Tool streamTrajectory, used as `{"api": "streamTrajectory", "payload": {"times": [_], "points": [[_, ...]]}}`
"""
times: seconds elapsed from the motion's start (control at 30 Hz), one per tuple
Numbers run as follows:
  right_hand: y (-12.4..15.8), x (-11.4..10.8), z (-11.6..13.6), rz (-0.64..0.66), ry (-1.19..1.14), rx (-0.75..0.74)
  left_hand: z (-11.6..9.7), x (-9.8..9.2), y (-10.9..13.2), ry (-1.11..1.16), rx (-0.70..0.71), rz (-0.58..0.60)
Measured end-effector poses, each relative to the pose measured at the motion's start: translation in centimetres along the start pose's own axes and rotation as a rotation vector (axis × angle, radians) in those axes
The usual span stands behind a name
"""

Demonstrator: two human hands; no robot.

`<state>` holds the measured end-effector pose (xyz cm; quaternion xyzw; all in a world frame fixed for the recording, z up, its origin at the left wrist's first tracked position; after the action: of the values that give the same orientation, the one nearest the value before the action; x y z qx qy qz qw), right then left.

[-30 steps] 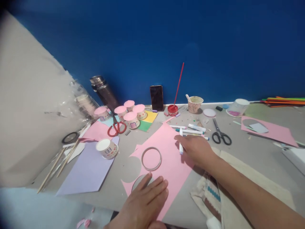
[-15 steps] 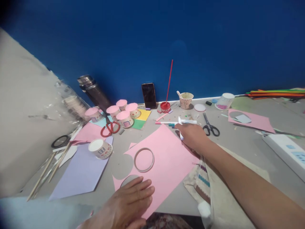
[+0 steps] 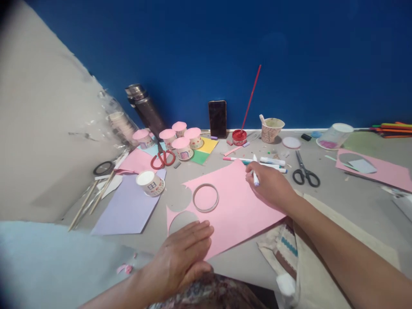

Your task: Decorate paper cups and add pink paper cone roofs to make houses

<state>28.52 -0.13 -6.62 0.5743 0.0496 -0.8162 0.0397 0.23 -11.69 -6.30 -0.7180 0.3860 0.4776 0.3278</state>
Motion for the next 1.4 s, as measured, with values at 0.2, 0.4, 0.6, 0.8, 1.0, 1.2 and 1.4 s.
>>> {"api": "streamTrajectory", "payload": {"times": [0.2, 0.4, 0.6, 0.8, 1.0, 1.2, 1.4], "points": [[1.9, -0.6, 1.3, 0.206, 0.06, -0.104, 4.7, -1.3, -0.4, -0.073, -0.088, -0.168], [3.9, -1.8, 3.4, 0.19, 0.157, -0.172, 5.3, -2.9, -0.8, -0.112, -0.217, -0.287], [3.0, -1.6, 4.2, -0.105, -0.036, -0.273, 0.7, 1.2, -3.0, -0.091, -0.144, 0.058], [3.4, 2.0, 5.9, 0.103, 0.048, -0.43, 0.0, 2.8, -2.9, -0.054, -0.147, 0.204], [3.4, 1.7, 5.9, 0.059, 0.009, -0.413, 0.0, 2.0, -1.5, -0.01, -0.032, 0.163], [2.9, 1.4, 5.2, 0.073, -0.019, -0.344, 1.5, -0.9, -0.5, 0.075, -0.009, 0.135], [2.2, 1.1, 4.0, 0.07, -0.088, -0.277, 1.5, -0.3, -1.9, 0.089, -0.081, 0.088]]}}
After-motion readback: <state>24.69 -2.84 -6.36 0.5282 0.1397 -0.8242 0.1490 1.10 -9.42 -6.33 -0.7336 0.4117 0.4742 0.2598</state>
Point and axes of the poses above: each hand's wrist, its own y-axis away from the middle knuckle, its own x-axis out of the palm, z = x × y, the point moved 5 cm from there along -y, towards the middle knuckle, and after that the axes turned 9 degrees about z, right-handed, at the moved point
